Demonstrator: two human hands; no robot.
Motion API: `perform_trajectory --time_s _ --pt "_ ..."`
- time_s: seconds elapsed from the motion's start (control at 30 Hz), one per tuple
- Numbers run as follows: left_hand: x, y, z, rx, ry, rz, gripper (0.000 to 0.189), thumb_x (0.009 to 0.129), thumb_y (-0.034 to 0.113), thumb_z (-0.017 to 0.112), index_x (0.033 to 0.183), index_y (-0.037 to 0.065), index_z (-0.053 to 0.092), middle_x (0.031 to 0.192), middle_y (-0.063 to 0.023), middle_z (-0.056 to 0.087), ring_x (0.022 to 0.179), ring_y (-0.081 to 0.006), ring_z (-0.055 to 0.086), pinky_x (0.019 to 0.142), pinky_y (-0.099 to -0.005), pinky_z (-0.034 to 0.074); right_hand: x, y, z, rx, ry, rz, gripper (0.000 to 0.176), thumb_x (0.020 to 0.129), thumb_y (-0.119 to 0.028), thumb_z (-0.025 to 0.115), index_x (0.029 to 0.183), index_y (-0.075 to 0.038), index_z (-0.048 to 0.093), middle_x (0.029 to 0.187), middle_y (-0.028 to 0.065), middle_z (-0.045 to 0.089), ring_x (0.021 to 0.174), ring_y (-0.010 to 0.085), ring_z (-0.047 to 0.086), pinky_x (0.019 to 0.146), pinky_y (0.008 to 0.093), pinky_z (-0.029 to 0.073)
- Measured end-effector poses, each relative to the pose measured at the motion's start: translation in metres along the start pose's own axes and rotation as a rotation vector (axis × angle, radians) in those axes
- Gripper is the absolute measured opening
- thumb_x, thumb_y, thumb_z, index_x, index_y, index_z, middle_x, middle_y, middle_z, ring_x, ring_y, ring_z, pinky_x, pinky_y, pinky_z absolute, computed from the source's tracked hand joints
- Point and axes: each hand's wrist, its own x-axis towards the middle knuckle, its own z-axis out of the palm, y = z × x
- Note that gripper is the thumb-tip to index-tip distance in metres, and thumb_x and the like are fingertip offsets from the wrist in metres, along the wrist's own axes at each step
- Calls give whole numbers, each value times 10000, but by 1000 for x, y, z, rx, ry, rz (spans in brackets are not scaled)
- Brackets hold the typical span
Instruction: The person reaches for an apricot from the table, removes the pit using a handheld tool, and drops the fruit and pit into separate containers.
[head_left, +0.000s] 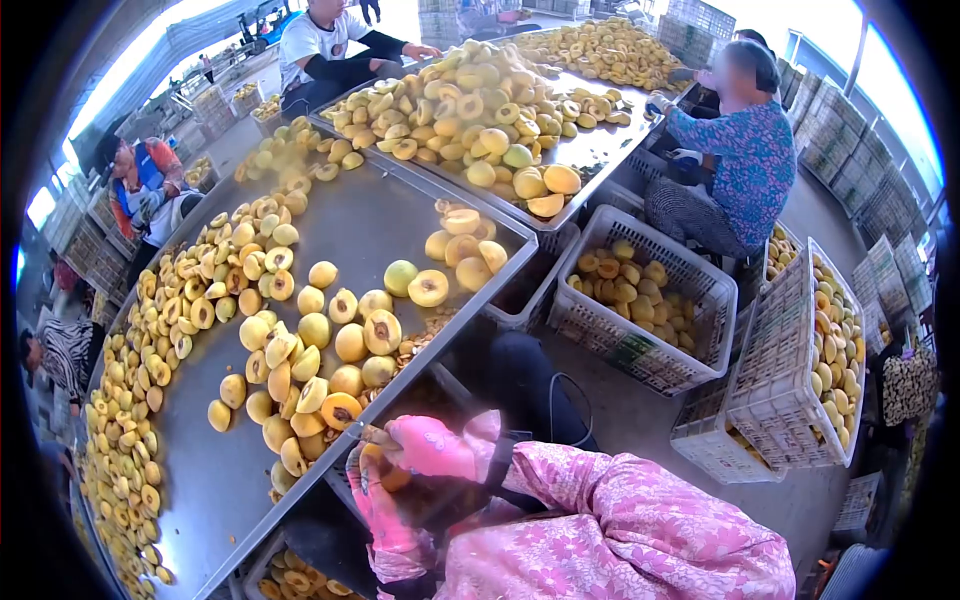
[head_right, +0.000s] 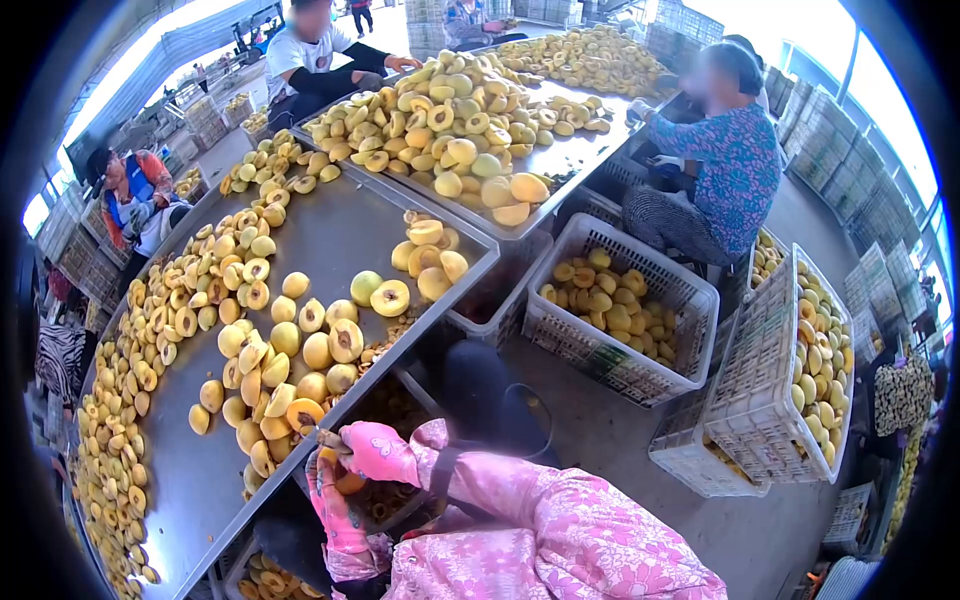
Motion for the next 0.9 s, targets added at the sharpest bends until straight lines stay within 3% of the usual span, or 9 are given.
perform_trajectory --time_s 0.1,0.13,0.2,0.4,0.5,0.6,0.67,0.8,0.9 --pt "4 -15 -11 161 -7 95 265 939 220 520 1157 69 517 1054 -62 560 926 -161 546 820 -297 461 -1 2 -5 92 -126 66 139 774 -167 597 796 -30 593 724 177 600 736 347 603 611 401 474" --pt "4 -15 -7 51 -103 106 252 938 216 522 1142 69 521 1032 -59 561 903 -153 545 797 -288 463 -9 -25 -22 -225 -258 4 127 792 -166 574 845 -52 590 753 125 609 762 267 616 645 352 473" --pt "2 -8 -4 -162 -247 128 227 935 208 527 1112 67 530 988 -53 565 856 -138 543 750 -269 467 -19 -33 -32 -116 -243 -3 169 797 -189 596 857 -33 569 751 150 587 714 281 586 627 359 459" --pt "2 27 -5 -41 74 31 321 905 205 545 1171 28 518 1059 -99 589 942 -198 601 820 -327 495 -44 -28 -17 -160 -210 60 287 803 -225 618 941 8 522 855 239 591 788 401 588 663 395 462" --pt "-2 25 -4 -150 79 53 328 908 191 529 1191 27 527 1110 -112 590 984 -222 597 849 -339 490 -53 6 -1 96 -232 -74 201 868 -106 554 1030 -8 485 854 141 573 685 268 542 662 334 454" --pt "-9 28 1 -197 39 32 365 914 212 516 1224 19 514 1136 -125 583 1007 -226 589 867 -342 484 -56 -25 -12 287 -315 82 174 934 -160 448 1043 -35 501 829 70 583 651 163 512 624 280 419" --pt "-10 28 -2 -156 6 38 348 931 234 503 1210 28 529 1155 -84 562 1032 -181 567 872 -325 483 -56 -16 -7 196 -307 252 392 985 -356 335 1101 -57 563 866 26 641 763 126 579 723 281 449" --pt "-5 19 -9 -94 14 75 326 933 227 517 1186 25 549 1169 -80 566 1020 -170 570 871 -315 483 -58 -6 5 71 -214 123 474 989 -379 267 1017 -30 586 887 95 647 774 206 600 730 324 454" --pt "-10 23 0 -223 42 36 302 914 197 566 1161 23 565 1155 -76 579 1005 -164 577 865 -298 484 -57 -1 7 -36 -211 95 275 956 -268 407 1020 -17 500 844 139 615 760 274 589 684 351 458"
